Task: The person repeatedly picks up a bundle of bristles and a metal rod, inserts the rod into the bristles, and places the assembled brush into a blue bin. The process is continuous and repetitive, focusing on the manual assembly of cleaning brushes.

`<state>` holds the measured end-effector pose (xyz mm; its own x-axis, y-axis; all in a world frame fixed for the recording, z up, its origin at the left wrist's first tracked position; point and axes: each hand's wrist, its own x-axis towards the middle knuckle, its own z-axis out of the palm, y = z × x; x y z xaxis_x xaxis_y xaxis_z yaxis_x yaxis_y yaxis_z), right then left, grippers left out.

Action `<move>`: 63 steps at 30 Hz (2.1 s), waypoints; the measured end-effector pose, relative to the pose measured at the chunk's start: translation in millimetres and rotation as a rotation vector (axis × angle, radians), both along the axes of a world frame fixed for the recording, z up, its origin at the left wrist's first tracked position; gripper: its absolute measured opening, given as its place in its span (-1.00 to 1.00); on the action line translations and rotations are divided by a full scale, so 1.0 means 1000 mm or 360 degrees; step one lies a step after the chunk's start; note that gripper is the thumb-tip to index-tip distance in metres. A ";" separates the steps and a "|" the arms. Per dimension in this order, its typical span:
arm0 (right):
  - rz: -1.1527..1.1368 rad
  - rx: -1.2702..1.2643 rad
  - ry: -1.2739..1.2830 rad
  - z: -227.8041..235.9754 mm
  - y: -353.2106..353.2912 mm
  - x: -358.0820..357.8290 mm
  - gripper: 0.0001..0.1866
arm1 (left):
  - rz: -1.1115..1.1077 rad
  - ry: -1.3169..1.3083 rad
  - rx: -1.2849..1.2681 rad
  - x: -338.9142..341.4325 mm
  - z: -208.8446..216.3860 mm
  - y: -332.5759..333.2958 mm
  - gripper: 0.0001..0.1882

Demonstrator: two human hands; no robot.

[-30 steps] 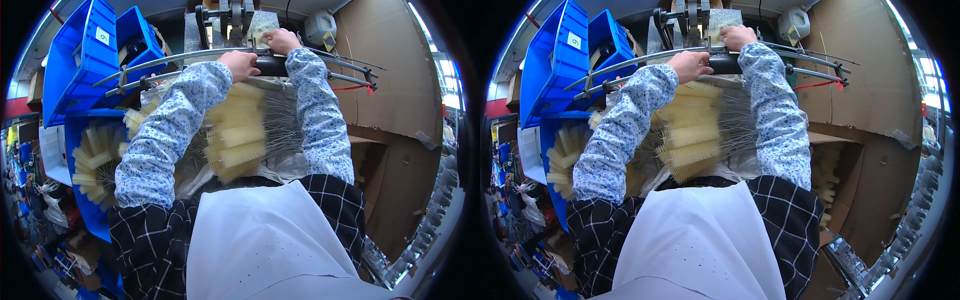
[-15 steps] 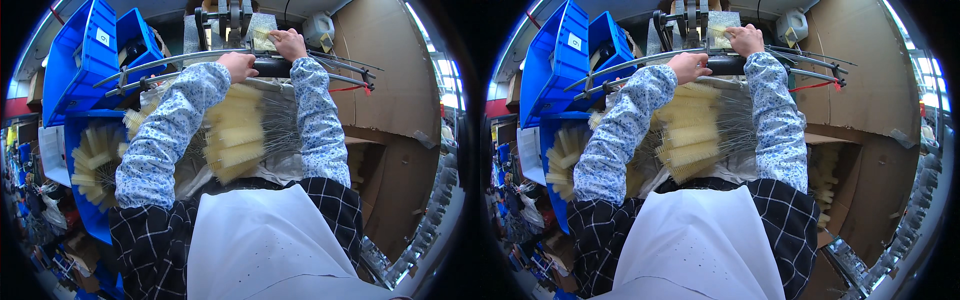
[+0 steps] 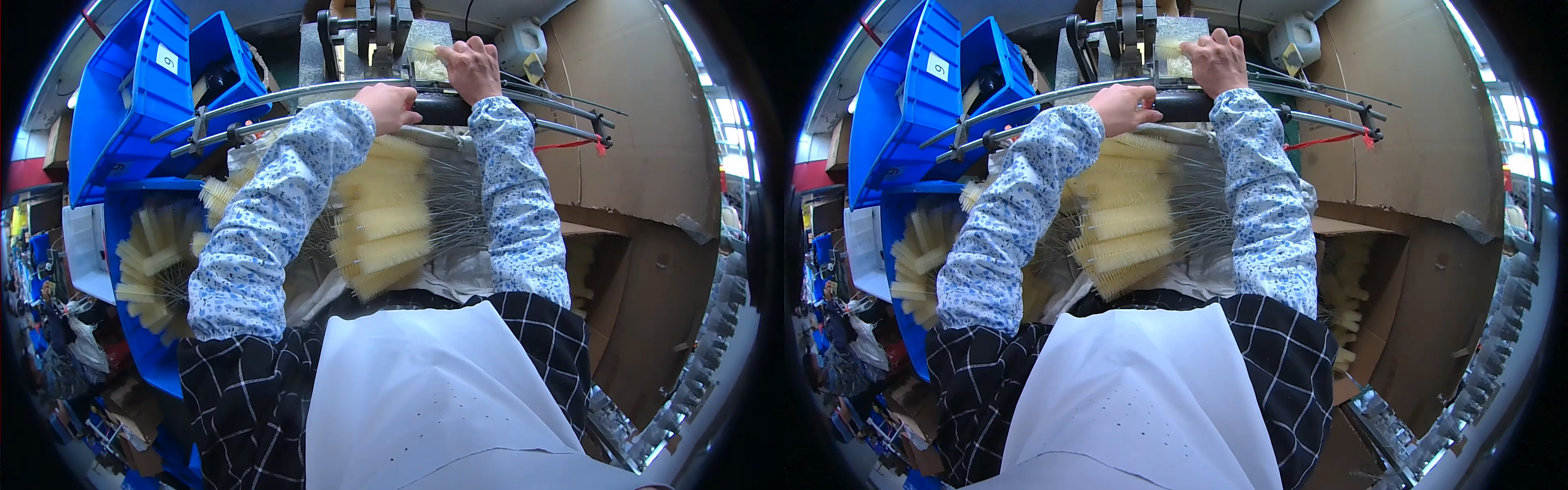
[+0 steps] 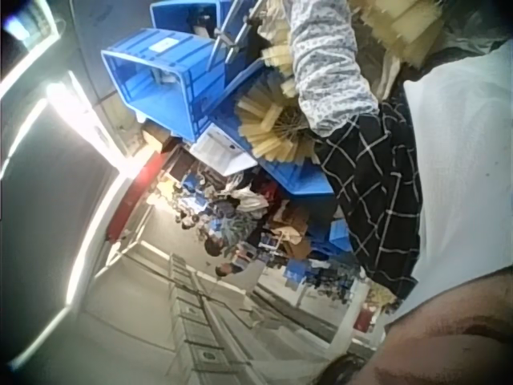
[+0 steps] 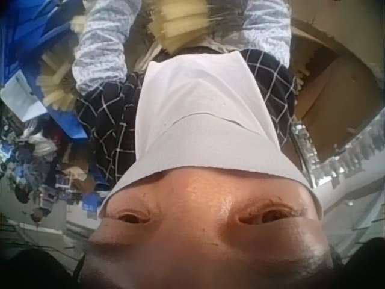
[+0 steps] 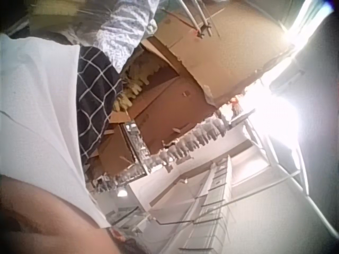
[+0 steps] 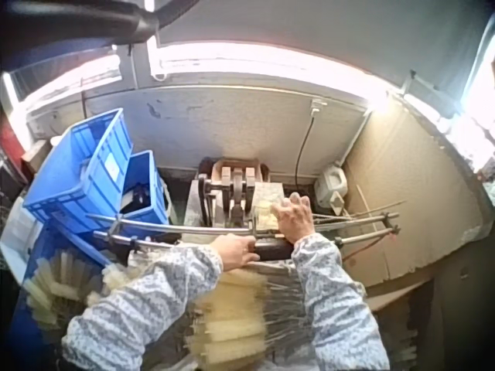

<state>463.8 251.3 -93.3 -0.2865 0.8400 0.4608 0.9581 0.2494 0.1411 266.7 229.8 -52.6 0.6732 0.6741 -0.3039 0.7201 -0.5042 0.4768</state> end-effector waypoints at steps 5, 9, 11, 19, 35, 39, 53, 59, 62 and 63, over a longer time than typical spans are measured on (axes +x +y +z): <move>-0.0029 -0.0037 -0.0083 0.006 -0.002 -0.007 -0.77 | -0.0011 0.0012 0.0022 -0.001 -0.003 0.001 -0.64; 0.0008 -0.0012 -0.0042 0.002 0.001 -0.004 -0.77 | -0.0014 0.0016 0.0007 -0.001 -0.003 0.001 -0.64; 0.0011 -0.0017 0.0015 -0.002 0.004 -0.002 -0.77 | -0.0019 0.0015 -0.0001 -0.002 -0.003 0.000 -0.64; 0.0101 0.0017 0.0157 -0.010 0.014 0.008 -0.78 | -0.0028 0.0020 0.0003 -0.002 -0.001 0.000 -0.65; -0.0207 -0.0364 0.0047 -0.015 0.017 0.005 -0.60 | -0.0070 -0.0009 0.0026 -0.009 -0.002 0.004 -0.63; -0.0589 -0.0380 0.0228 -0.007 -0.008 0.027 -0.45 | 0.0011 -0.0010 -0.0001 -0.051 0.031 0.005 -0.65; -0.0429 -0.0098 0.0678 -0.030 -0.004 0.030 -0.71 | 0.0891 -0.0952 0.0755 -0.210 0.175 -0.082 -0.78; -0.0439 -0.0091 0.0676 -0.032 -0.005 0.027 -0.69 | 0.1034 -0.0978 0.0763 -0.248 0.170 -0.118 -0.77; -0.0441 -0.0110 0.0770 -0.033 -0.003 0.025 -0.67 | 0.1091 -0.0965 0.0714 -0.242 0.171 -0.128 -0.74; -0.0462 -0.0130 0.0845 -0.034 -0.002 0.021 -0.67 | 0.1103 -0.0964 0.0712 -0.236 0.173 -0.130 -0.73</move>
